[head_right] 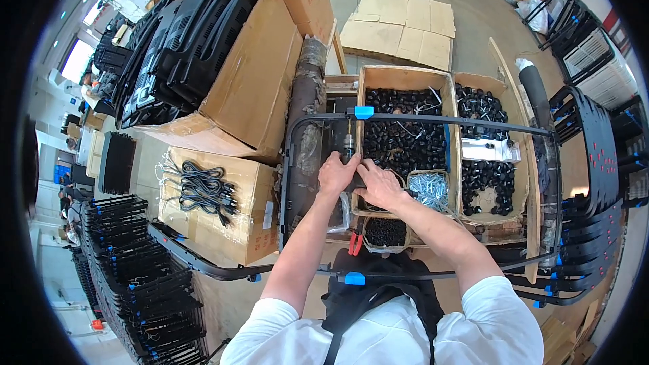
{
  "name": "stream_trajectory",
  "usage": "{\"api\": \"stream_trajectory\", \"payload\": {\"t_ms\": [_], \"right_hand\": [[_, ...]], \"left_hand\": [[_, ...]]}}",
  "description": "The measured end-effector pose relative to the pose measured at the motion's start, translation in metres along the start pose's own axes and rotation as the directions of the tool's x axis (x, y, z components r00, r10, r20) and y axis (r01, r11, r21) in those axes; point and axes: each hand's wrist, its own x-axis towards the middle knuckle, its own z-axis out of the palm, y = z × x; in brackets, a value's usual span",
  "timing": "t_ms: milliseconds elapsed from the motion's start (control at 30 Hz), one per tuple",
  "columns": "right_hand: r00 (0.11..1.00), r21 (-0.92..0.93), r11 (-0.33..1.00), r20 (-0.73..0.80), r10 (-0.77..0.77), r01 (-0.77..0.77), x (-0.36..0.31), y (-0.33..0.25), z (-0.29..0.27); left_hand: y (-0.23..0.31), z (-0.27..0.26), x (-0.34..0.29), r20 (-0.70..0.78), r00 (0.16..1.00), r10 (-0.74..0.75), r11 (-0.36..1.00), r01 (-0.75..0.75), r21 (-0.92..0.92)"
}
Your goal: Assembling plastic backrests and hardware onto metal folding chair frames using an electric screwdriver.
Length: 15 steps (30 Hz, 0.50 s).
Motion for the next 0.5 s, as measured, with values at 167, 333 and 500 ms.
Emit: {"api": "stream_trajectory", "payload": {"t_ms": [167, 333, 500], "right_hand": [[0.998, -0.045, 0.998, -0.046, -0.035, 0.033, -0.013, -0.007, -0.008], [0.999, -0.077, 0.997, -0.051, 0.019, -0.022, -0.033, 0.008, -0.007], [0.996, -0.001, 0.998, -0.073, 0.060, -0.060, -0.028, 0.028, -0.012]], "left_hand": [[-0.004, 0.002, -0.009, -0.041, 0.997, 0.065, 0.997, -0.064, 0.041], [0.012, 0.011, -0.024, -0.050, 0.984, 0.170, 0.983, -0.166, 0.079], [0.024, 0.022, -0.020, -0.068, 0.978, 0.197, 0.978, -0.191, 0.081]]}}
